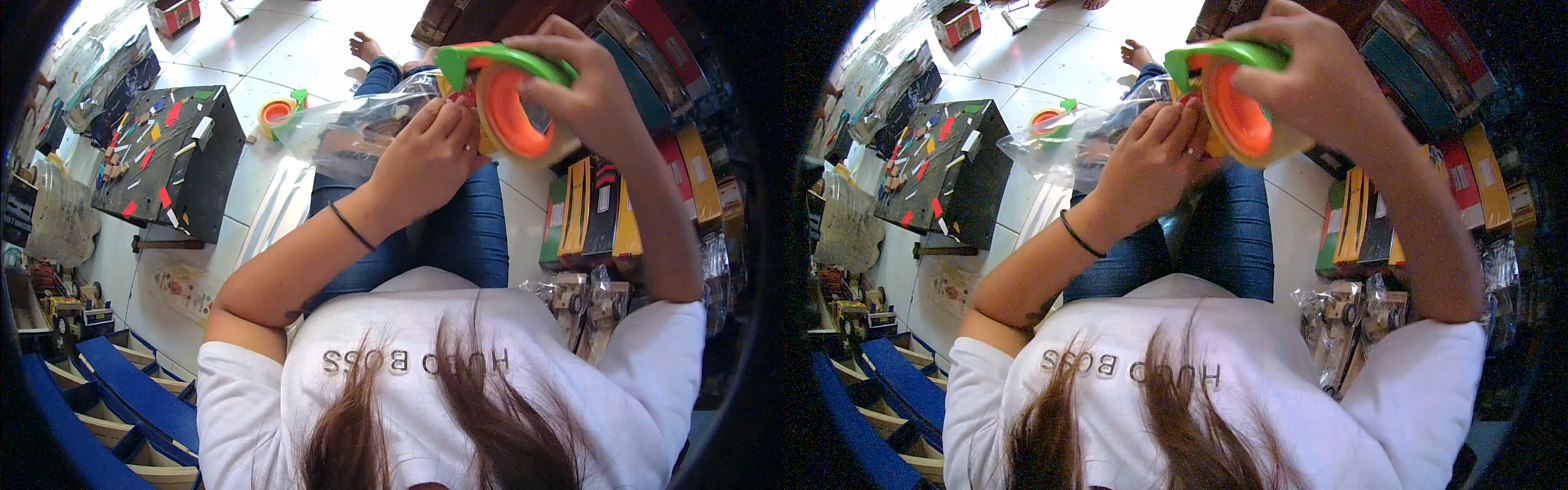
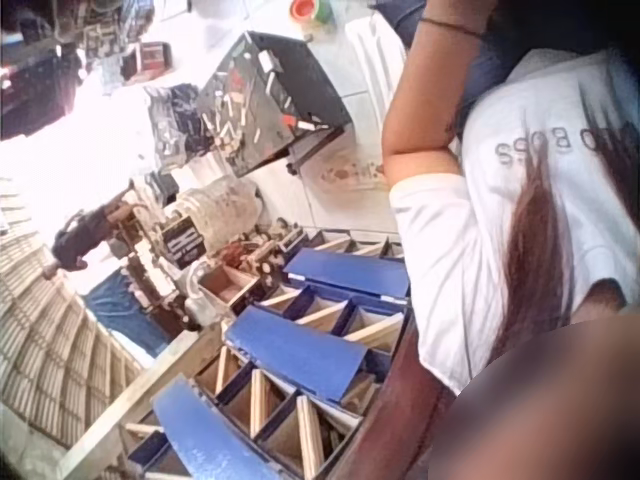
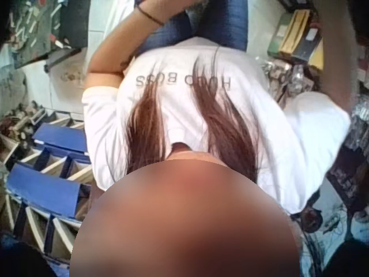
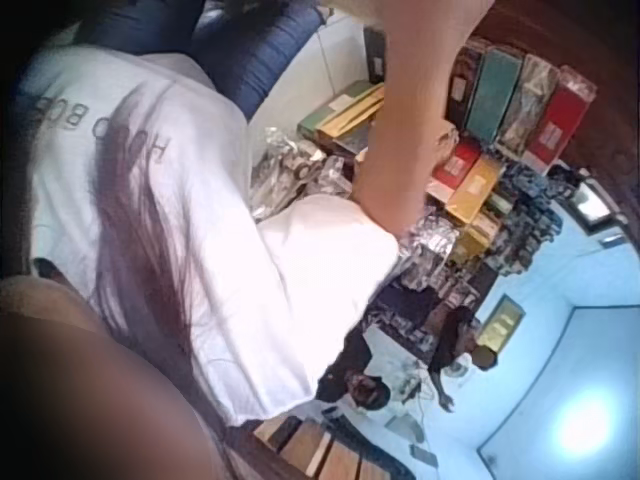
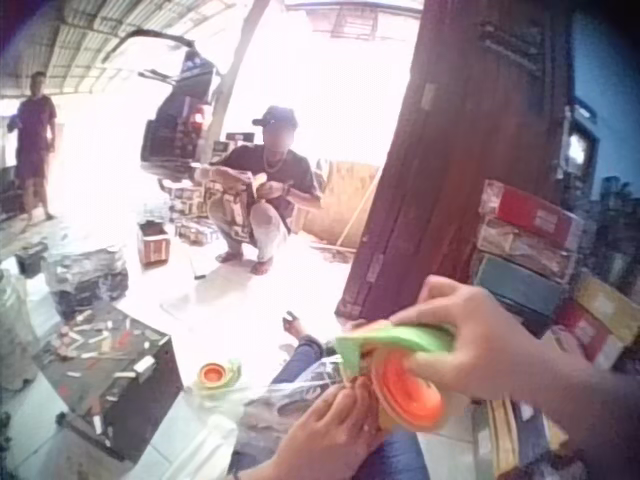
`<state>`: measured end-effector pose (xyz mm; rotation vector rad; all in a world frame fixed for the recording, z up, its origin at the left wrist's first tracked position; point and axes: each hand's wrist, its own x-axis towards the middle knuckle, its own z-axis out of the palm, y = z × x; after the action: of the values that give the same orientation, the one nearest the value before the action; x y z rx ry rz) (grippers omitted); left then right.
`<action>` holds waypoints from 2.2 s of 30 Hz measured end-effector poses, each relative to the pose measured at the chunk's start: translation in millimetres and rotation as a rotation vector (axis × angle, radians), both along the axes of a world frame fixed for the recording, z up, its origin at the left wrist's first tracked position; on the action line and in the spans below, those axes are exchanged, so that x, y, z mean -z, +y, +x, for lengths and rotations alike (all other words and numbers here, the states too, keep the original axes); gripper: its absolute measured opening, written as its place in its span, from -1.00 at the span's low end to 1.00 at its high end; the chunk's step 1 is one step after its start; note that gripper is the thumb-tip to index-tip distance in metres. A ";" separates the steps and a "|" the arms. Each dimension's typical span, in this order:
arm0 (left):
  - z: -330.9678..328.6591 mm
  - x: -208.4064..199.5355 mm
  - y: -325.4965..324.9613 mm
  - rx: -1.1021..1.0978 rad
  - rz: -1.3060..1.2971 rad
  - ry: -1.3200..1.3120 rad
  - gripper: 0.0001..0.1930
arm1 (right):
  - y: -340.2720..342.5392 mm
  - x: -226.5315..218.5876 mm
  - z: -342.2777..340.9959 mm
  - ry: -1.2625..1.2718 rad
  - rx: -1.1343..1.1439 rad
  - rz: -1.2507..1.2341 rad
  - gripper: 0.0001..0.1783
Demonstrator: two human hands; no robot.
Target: The person sits on the floor and wraps several toy boxes in clear plastic film using a handheld dispenser. They pull the film, wrap each box, and secure it with tape, then place the wrapped items aside.
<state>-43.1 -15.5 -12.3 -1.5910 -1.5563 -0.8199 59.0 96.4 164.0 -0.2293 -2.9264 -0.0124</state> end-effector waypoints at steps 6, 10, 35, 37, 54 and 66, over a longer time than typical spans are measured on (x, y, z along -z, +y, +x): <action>-3.1 3.3 0.9 -0.042 -0.048 0.001 -0.50 | -36.2 47.8 92.3 0.301 0.122 -0.123 -0.46; -5.3 5.5 3.8 0.019 -0.018 -0.068 -0.51 | -62.7 71.8 141.9 0.280 0.210 -0.081 -0.42; 10.3 40.4 -24.7 0.235 -0.966 0.337 -0.35 | 191.1 408.6 224.8 0.949 1.200 -0.939 -0.45; -13.9 10.4 -51.2 0.124 -0.532 0.718 -0.36 | 210.5 448.7 224.8 0.847 1.233 -0.920 -0.35; -99.6 -162.1 80.1 0.230 -0.447 0.364 -0.67 | 35.7 295.6 39.4 -0.186 0.273 -0.841 0.66; -209.9 -93.6 13.2 -0.427 -1.115 -0.873 -0.49 | 213.4 230.1 120.1 0.450 0.527 -0.922 -0.71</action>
<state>-253.1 -2.3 81.3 -1.4832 -3.2382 -0.3737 179.1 309.8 -66.1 -0.9685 -2.1425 1.1348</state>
